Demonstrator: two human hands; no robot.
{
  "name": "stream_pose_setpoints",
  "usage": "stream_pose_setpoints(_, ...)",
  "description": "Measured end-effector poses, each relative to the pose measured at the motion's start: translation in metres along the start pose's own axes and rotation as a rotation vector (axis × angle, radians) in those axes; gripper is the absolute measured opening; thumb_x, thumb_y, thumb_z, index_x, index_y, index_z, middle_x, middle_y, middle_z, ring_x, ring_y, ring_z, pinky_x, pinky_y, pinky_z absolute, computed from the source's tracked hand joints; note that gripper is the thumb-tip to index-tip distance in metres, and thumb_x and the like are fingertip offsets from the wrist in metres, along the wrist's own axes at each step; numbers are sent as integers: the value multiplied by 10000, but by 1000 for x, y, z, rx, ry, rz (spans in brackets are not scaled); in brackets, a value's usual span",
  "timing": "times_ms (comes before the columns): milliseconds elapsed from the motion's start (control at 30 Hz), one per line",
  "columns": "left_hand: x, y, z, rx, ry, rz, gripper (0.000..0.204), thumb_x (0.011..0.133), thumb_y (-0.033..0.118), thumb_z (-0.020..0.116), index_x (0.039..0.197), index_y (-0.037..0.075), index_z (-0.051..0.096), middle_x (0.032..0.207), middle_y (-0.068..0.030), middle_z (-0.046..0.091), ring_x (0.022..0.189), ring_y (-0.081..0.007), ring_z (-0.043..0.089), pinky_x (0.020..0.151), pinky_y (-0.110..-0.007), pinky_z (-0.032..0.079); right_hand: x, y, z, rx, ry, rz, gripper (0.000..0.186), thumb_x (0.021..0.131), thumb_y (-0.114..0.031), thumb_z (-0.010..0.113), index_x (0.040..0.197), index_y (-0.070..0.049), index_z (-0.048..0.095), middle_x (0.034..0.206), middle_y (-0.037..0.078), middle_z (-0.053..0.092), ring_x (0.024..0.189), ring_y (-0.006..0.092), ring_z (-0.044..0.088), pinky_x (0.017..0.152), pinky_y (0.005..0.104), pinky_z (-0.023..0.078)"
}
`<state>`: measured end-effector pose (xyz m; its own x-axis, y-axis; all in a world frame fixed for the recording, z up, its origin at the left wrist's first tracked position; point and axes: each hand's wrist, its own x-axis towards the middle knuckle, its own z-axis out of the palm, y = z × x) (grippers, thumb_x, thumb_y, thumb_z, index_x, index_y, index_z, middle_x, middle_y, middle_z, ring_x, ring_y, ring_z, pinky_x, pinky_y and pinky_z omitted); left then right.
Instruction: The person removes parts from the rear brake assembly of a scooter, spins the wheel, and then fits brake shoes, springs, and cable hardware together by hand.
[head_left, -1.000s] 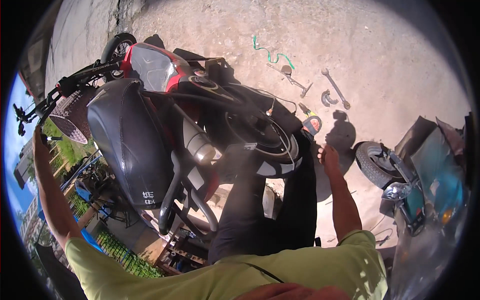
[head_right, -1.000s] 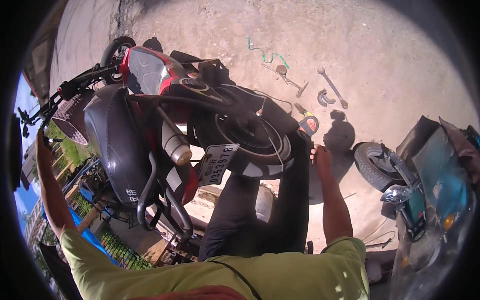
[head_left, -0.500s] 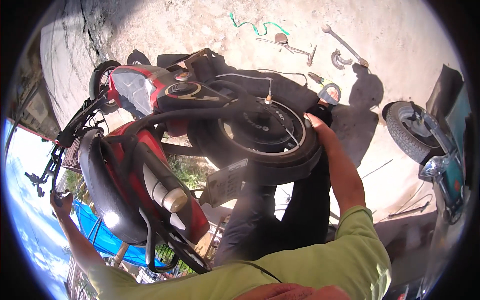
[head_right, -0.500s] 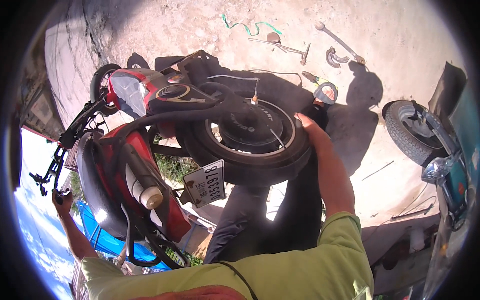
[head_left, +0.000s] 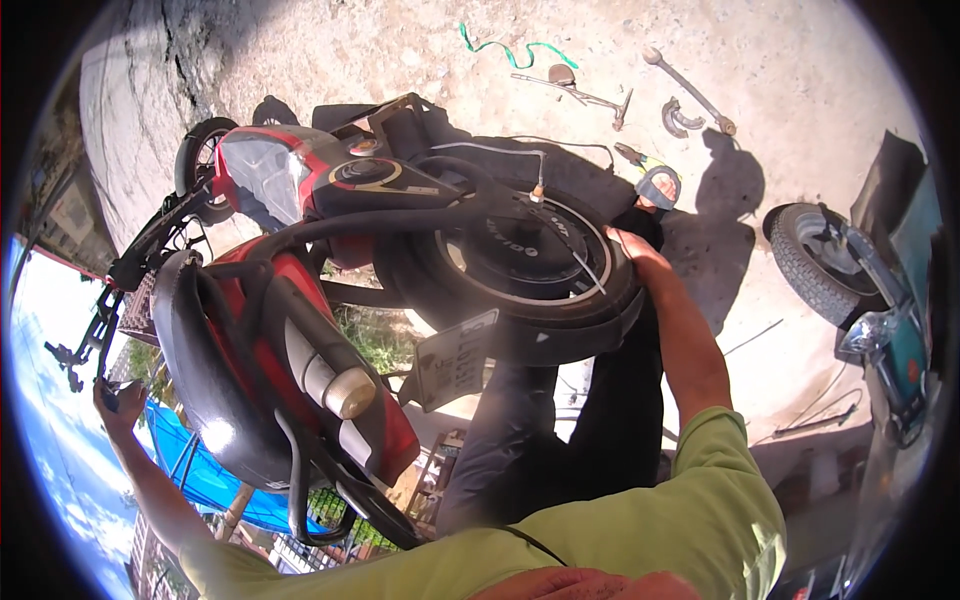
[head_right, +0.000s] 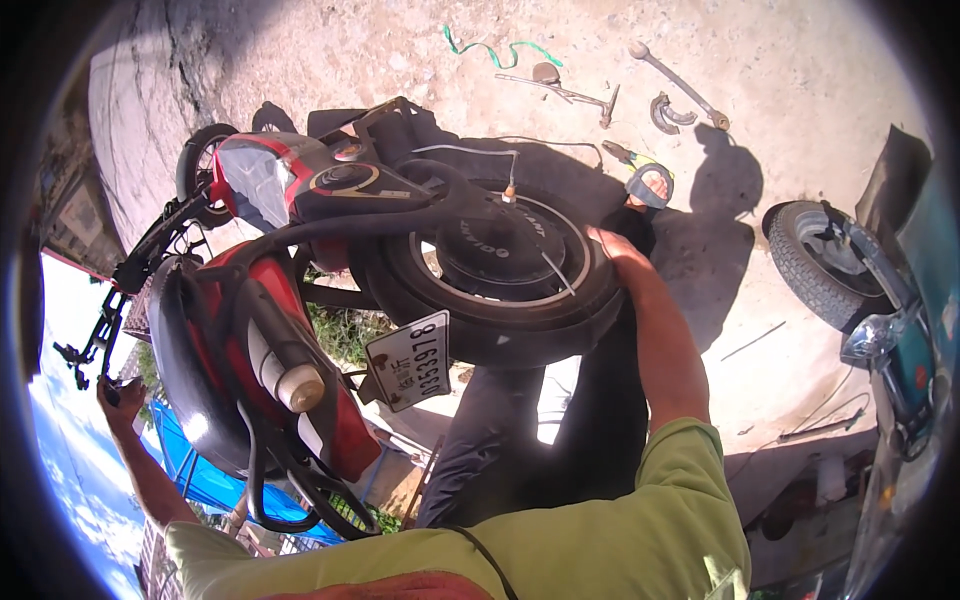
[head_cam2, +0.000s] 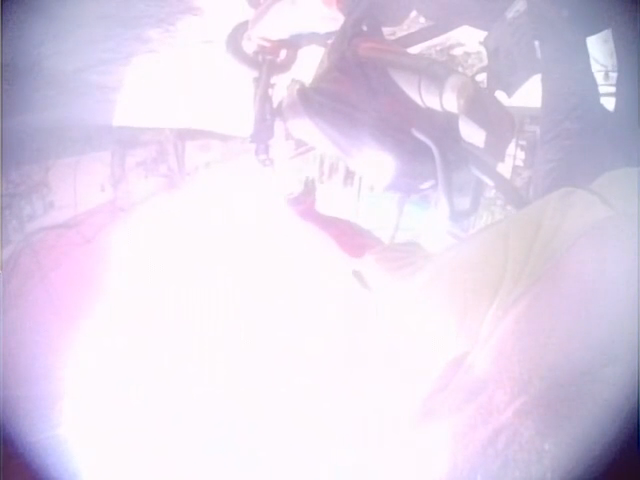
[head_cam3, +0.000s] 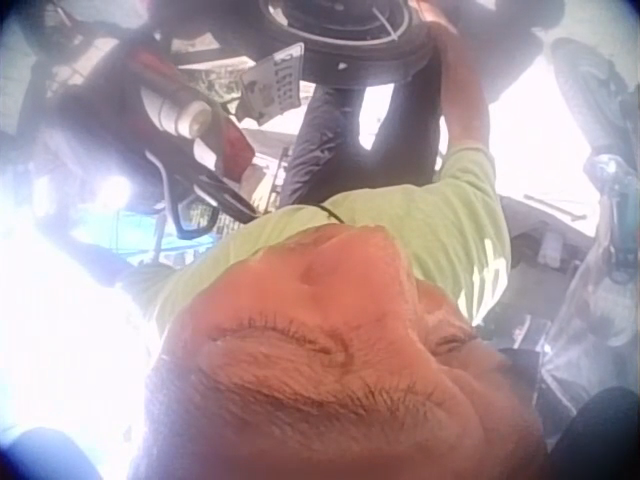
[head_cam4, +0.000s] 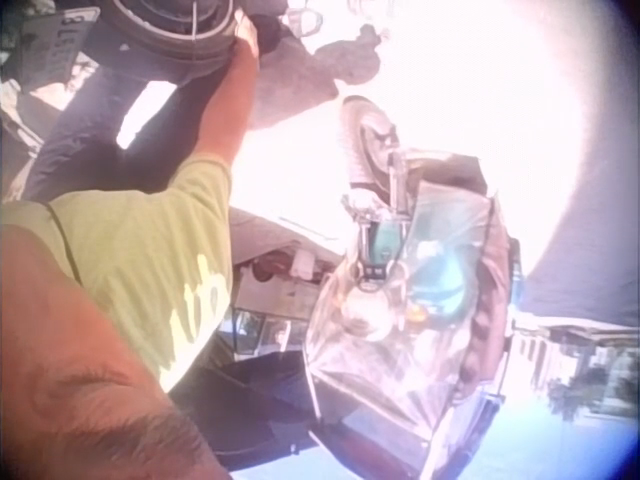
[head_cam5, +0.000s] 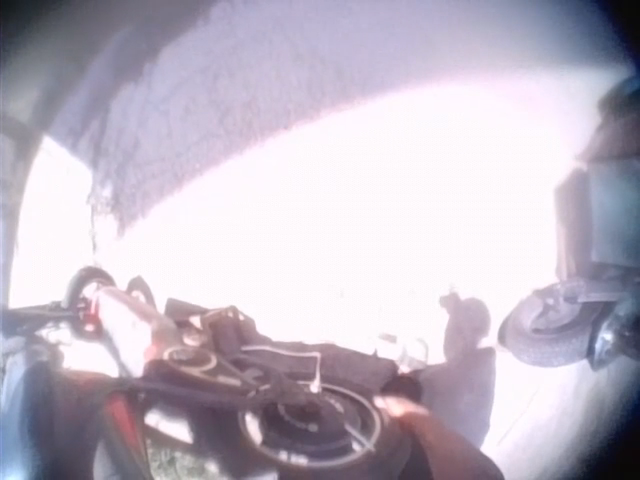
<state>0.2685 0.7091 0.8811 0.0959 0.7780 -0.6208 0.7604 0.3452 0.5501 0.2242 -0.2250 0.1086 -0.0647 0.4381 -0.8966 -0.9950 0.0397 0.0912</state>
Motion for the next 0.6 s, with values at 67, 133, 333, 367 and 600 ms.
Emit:
stream_pose_setpoints(67, 10, -53, 87, 12, -36, -63, 483, 837, 526, 685, 1142, 164, 590, 1244, -244, 630, 1162, -404, 589, 1013, -599, 424, -18, 2, -19, -79, 69, -9, 433, 1038, -428, 556, 1213, -51, 678, 1012, 57, 749, 848, 162, 690, 793, 327, 558)
stream_pose_setpoints(133, -13, -70, 132, -54, 222, 26, 610, 879, 600, 613, 1143, 53, 556, 1200, -211, 621, 1106, -331, 579, 991, -480, 443, -33, -8, -7, -123, 78, -20, 444, 1048, -439, 531, 1218, -54, 676, 1029, 50, 743, 856, 152, 682, 800, 312, 550)
stream_pose_setpoints(333, 53, -52, -5, 1192, -2, 1457, 827, 707, -33, 851, 1409, 82, 428, 1108, -174, 617, 981, -251, 612, 834, -367, 525, -31, 12, -20, -265, -56, -198, 508, 1071, -427, 490, 1327, -9, 622, 1252, 68, 676, 1123, 132, 602, 991, 274, 449)
stream_pose_setpoints(367, 37, -37, -37, 875, 18, 1132, 820, 716, -46, 834, 1414, 73, 422, 1119, -172, 614, 987, -250, 612, 835, -371, 531, -24, 10, -9, -192, -86, -142, 502, 1071, -418, 497, 1325, -3, 622, 1251, 68, 676, 1123, 126, 599, 987, 272, 450)
stream_pose_setpoints(600, 41, -25, -32, 774, -31, 919, 862, 718, -52, 822, 1454, 90, 396, 1165, -157, 585, 1009, -254, 605, 833, -393, 552, -20, 24, -16, -15, -88, -147, 456, 1067, -373, 528, 1294, 6, 640, 1212, 58, 687, 1089, 114, 607, 961, 265, 468)
